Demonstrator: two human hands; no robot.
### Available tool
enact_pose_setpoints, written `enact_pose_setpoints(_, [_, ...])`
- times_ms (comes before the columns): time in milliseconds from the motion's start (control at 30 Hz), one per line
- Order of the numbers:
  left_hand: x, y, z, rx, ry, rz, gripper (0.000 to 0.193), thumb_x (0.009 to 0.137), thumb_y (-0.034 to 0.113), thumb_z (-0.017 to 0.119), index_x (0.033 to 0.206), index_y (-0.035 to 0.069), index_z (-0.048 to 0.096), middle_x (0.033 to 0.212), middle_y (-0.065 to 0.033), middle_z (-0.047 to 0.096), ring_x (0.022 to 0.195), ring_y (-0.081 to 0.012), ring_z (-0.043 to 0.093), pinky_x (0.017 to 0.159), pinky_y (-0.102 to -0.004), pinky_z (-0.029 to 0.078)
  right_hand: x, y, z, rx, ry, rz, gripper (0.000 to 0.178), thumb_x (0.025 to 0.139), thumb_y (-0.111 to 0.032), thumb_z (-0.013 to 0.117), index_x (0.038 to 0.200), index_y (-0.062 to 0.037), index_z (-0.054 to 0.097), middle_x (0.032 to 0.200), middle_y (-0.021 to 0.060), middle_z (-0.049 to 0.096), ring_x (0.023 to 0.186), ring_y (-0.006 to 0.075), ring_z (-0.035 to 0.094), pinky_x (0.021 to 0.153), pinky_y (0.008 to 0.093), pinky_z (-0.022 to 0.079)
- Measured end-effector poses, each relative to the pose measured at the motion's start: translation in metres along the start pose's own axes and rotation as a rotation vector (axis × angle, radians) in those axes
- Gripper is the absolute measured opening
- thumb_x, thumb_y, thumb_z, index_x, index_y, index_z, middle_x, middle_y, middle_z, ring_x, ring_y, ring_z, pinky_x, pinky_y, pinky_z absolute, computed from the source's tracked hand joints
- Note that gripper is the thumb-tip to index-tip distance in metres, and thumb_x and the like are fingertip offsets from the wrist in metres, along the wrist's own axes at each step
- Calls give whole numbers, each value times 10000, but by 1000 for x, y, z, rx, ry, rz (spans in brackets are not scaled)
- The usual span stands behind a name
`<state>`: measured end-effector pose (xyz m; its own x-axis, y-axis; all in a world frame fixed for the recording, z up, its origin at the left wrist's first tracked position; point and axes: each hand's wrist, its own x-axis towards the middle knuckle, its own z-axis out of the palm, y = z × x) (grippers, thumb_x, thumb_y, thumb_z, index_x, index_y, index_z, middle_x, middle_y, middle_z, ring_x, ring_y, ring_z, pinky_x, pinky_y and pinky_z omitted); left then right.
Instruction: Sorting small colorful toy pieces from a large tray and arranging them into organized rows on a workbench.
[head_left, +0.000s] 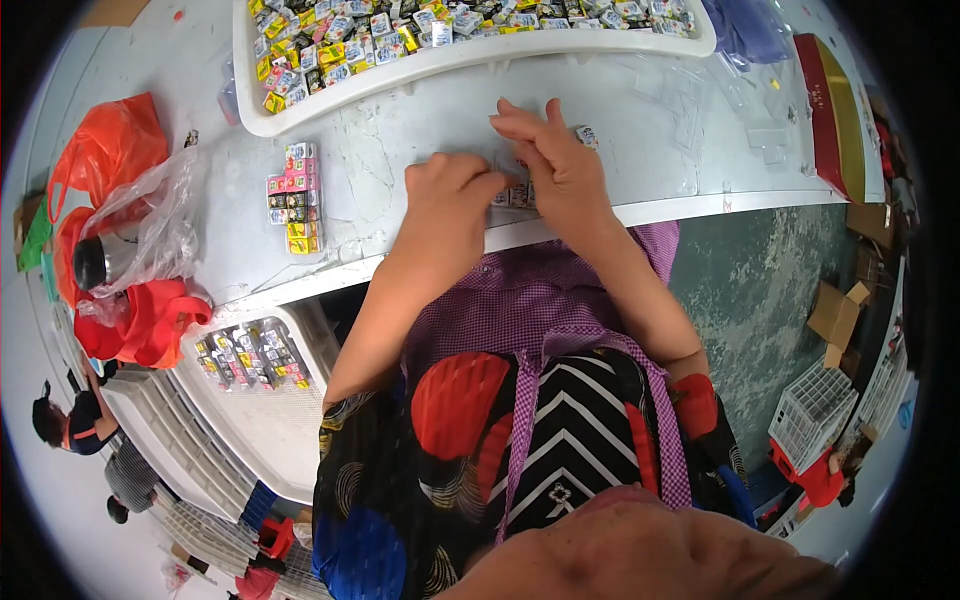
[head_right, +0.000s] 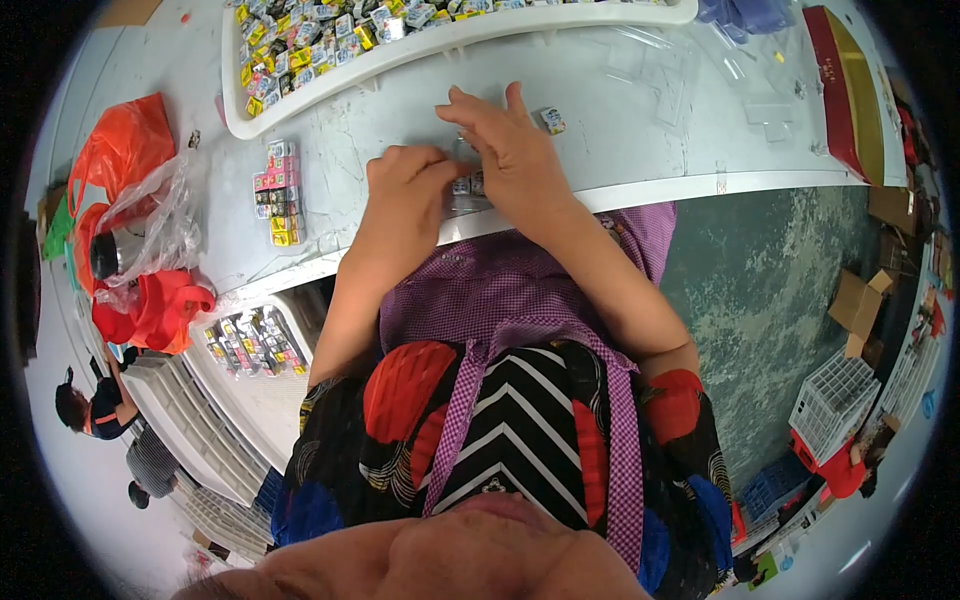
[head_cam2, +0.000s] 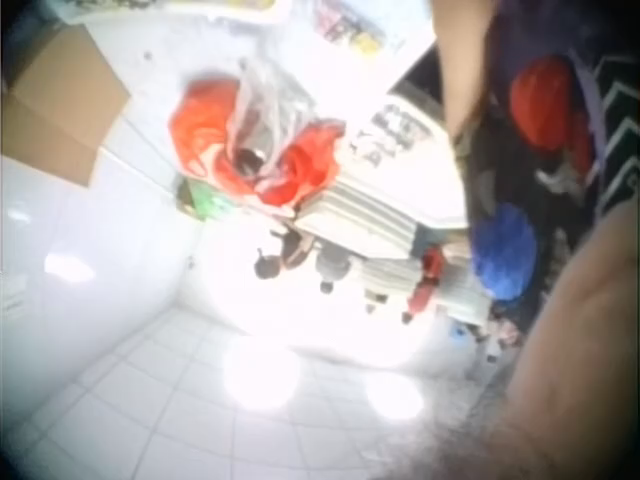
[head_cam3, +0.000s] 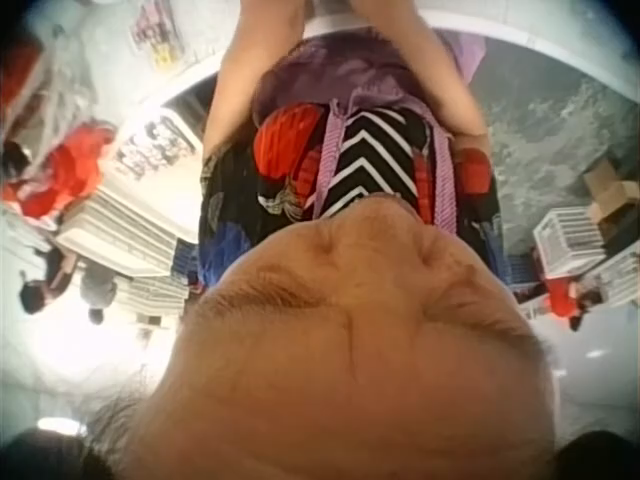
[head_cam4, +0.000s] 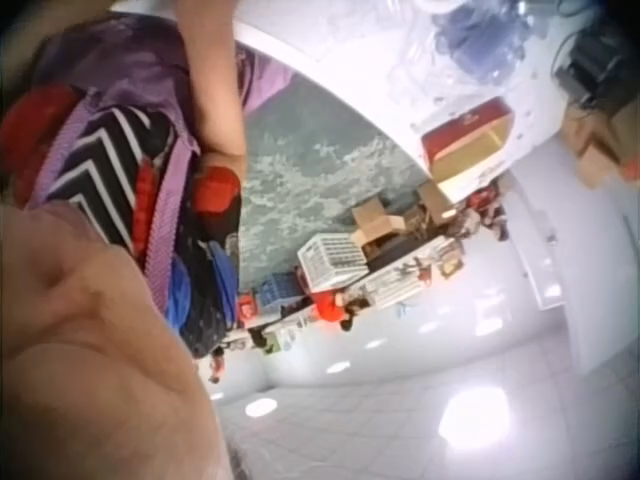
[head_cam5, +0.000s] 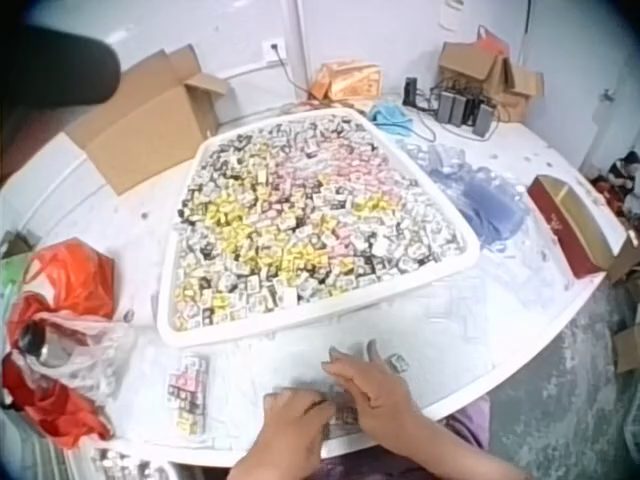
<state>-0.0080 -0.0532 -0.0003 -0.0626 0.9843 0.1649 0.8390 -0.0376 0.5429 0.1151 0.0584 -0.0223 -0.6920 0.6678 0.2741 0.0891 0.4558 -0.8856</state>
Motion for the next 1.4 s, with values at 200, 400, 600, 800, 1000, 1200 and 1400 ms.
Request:
enact_pose_setpoints(200, [3, -5, -2, -334, 218, -179, 188, 778, 7, 622, 950, 78, 648, 891, -79, 629, 855, -275, 550, 817, -378, 393, -6, -2, 1, -235, -112, -40, 473, 832, 137, 409, 1235, -77, 537, 1251, 163, 578, 1183, 277, 551, 1146, 535, 121])
enact_pose_setpoints(400, [17, -4, 15, -339, 338, -214, 146, 754, 20, 655, 892, 68, 660, 834, -71, 653, 825, -268, 562, 810, -366, 413, -8, -3, -1, -526, -103, -64, 488, 820, 124, 424, 1267, -55, 504, 1363, 170, 482, 1311, 332, 406, 1121, 575, 130])
enact_pose_setpoints(600, [17, 5, 14, -350, 322, -303, 124, 782, 43, 680, 905, 49, 691, 872, -70, 659, 869, -230, 575, 781, -325, 470, -19, -3, -28, -624, -42, -116, 371, 836, -7, 570, 1205, -47, 562, 1323, 138, 521, 1305, 296, 421, 1109, 561, 190])
enact_pose_setpoints(800, [23, 8, 20, -229, 343, -239, 104, 781, 50, 691, 885, 54, 696, 848, -56, 658, 857, -221, 563, 772, -319, 464, -32, 1, -24, -784, -72, -172, 351, 796, -79, 656, 1143, -67, 603, 1291, 114, 546, 1261, 278, 465, 1104, 545, 229])
enact_pose_setpoints(1000, [23, 7, 23, -250, 334, -251, 100, 778, 46, 690, 878, 54, 693, 844, -58, 655, 853, -217, 559, 767, -316, 465, -26, -2, -24, -660, 41, -178, 263, 750, -84, 689, 1004, -73, 622, 1132, 77, 562, 1101, 282, 509, 1077, 535, 276])
enact_pose_setpoints(1200, [21, 7, 28, -418, 457, -363, 105, 761, 17, 675, 859, 56, 675, 816, -52, 647, 812, -216, 540, 693, -321, 460, -9, -13, -24, -701, -68, -118, 213, 742, -47, 660, 947, -77, 609, 1067, 74, 537, 1061, 276, 487, 1065, 533, 285])
enact_pose_setpoints(1400, [19, 6, 28, -453, 503, -393, 101, 767, 18, 685, 861, 52, 670, 814, -45, 645, 821, -197, 543, 711, -305, 459, -9, -17, -19, -803, -155, -285, 266, 737, -44, 574, 1001, -43, 599, 984, 77, 534, 982, 261, 497, 1053, 505, 322])
